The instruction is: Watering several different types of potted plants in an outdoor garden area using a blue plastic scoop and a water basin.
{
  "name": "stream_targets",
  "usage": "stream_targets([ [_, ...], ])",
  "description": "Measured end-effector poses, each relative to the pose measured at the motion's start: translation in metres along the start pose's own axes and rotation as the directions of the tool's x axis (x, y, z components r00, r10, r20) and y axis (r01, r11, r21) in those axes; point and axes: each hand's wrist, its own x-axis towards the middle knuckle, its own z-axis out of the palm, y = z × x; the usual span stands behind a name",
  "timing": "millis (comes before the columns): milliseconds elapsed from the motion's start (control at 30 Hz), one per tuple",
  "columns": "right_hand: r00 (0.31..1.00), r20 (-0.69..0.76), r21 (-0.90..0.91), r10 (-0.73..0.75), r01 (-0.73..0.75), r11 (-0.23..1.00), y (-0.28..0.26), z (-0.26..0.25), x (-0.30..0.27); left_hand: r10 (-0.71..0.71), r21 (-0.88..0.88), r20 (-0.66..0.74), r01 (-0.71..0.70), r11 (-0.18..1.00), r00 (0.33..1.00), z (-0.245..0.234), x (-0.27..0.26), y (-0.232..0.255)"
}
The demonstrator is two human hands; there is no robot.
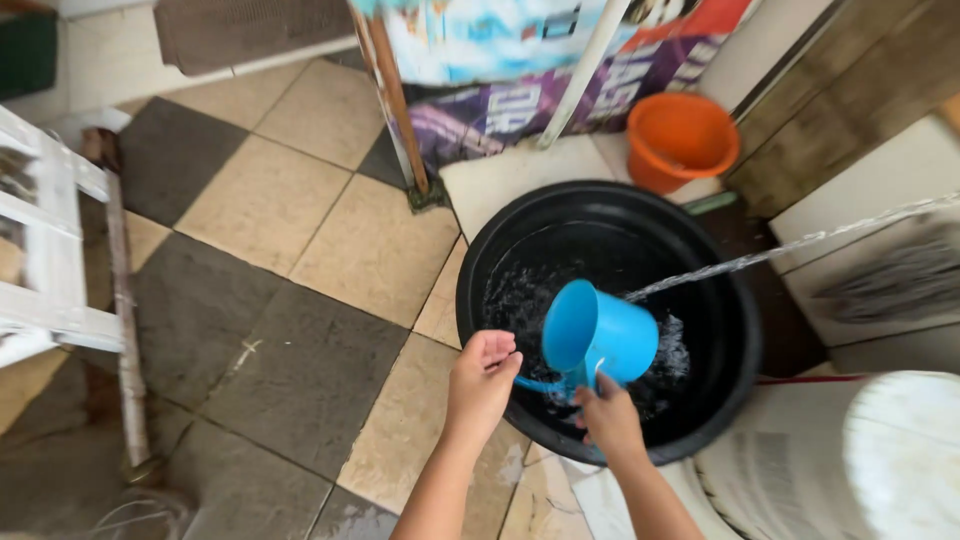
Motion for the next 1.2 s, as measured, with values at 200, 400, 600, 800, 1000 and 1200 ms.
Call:
stream_targets([
  [200,0.942,-0.078,-0.674,-0.326,0.191,0.714,0.04,0.05,0.137,0.219,0.363,0.054,-0.224,0.904,0.974,-0.008,0.059,-0.084],
  [400,0.934,-0.011,-0.775,-0.357,0.218,0.593,0.078,0.073,0.253,0.237,0.434,0.128,-0.269,0.86,0.963,-0.012,0.085,-0.144],
  [600,0.981,0.158,-0.798,-0.112,0.194,0.571,0.094,0.093,0.298,0.294,0.375,0.092,-0.306,0.875,0.951,-0.016,0.088,-0.159],
  [800,0.997,0.006,-0.433,-0.079,0.074,0.898,0.06,0.084,0.202,0.185,0.34,0.059,-0.194,0.92,0.981,-0.011,0.092,-0.158],
  [1000,0.974,0.228,0.027,0.0,-0.006,1.0,0.053,0.011,0.108,-0.06,-0.149,0.119,0.078,0.986,0.991,-0.033,0.035,-0.187],
  [1200,0.95,0.303,0.179,0.08,-0.139,0.974,0.023,-0.088,-0.038,-0.194,-0.225,0.073,0.206,0.952,0.978,0.003,-0.057,-0.017],
])
